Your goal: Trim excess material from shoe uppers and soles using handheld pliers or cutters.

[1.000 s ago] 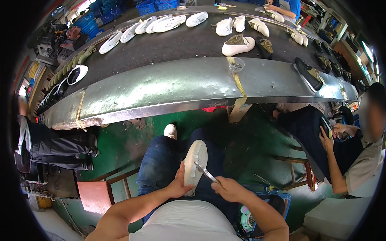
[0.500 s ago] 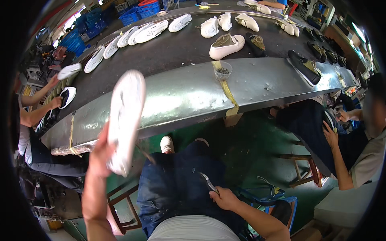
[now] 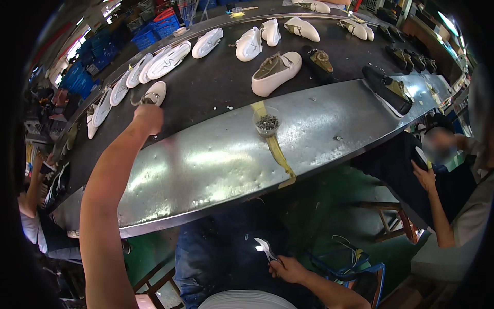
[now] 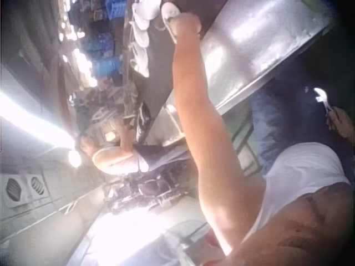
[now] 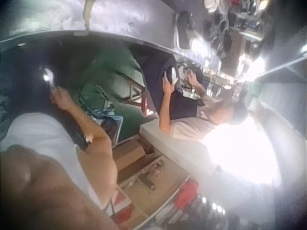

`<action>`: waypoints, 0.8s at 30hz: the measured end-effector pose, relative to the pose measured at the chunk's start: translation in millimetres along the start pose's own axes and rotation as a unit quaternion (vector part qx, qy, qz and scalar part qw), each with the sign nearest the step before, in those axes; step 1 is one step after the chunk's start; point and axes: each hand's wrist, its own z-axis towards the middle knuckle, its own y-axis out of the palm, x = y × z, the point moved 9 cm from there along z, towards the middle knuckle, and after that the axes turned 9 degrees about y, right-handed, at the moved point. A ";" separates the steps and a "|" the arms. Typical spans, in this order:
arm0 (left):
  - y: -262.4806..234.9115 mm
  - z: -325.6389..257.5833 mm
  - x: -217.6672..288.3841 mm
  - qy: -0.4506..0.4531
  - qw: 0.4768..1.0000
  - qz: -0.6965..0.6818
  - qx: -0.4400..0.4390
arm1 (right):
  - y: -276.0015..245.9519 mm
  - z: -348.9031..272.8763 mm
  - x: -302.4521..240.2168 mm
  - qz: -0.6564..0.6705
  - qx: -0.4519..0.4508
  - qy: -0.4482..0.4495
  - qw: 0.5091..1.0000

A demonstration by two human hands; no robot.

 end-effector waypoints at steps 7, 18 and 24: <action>-140.8 76.8 127.2 0.125 0.790 -0.550 0.242 | -4.8 23.4 -11.8 0.045 -0.051 0.001 0.998; -109.2 65.9 119.6 0.084 0.361 -0.903 0.218 | 5.2 12.3 15.2 0.151 -0.056 -0.008 0.987; 9.7 -186.8 32.6 0.168 0.365 -0.842 0.359 | 14.9 -3.0 31.5 0.198 -0.071 0.009 0.978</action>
